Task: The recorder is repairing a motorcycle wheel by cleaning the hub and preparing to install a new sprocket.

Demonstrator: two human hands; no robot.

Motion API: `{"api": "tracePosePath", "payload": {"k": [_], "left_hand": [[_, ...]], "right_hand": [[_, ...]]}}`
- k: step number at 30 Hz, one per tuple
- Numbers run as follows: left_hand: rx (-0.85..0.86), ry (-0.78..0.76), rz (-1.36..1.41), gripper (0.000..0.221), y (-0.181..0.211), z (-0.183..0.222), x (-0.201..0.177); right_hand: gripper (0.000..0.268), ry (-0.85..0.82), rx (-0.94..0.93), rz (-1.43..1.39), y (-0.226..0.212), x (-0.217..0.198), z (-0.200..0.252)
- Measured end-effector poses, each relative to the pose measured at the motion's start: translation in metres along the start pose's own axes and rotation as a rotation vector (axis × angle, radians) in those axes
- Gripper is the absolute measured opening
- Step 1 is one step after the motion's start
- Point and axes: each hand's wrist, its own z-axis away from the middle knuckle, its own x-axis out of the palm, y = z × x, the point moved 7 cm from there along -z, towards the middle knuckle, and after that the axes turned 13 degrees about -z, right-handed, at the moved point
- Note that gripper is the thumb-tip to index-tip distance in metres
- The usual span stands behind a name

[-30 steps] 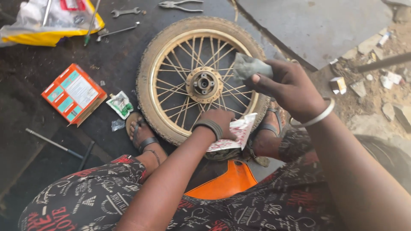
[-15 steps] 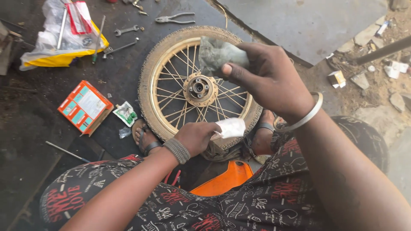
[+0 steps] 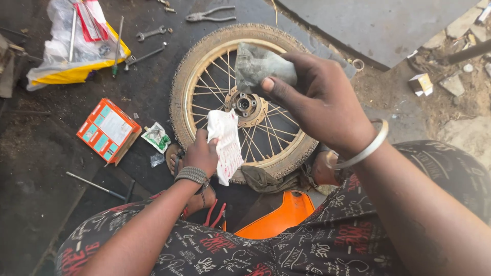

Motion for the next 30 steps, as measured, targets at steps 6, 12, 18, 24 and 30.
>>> {"api": "tracePosePath", "payload": {"k": [6,12,18,24,30], "left_hand": [[-0.097,-0.170,-0.087,0.032,-0.033,-0.006,0.010],[-0.368,-0.180,-0.054,0.038,-0.077,-0.020,0.029],[-0.722,-0.144,0.392,0.068,-0.098,-0.019,0.011],[-0.564,-0.107,-0.031,0.069,-0.192,-0.052,0.069],[-0.594,-0.089,0.054,0.098,-0.253,-0.083,0.118]], "right_hand": [[0.034,-0.003,0.105,-0.203,0.026,0.006,-0.007],[0.035,0.018,0.265,-0.257,0.053,0.018,-0.014],[0.034,-0.037,0.336,-0.075,0.071,0.028,-0.012],[0.034,-0.048,0.492,-0.147,0.079,0.041,-0.008],[0.034,-0.094,0.571,-0.437,0.093,0.048,0.005]]}}
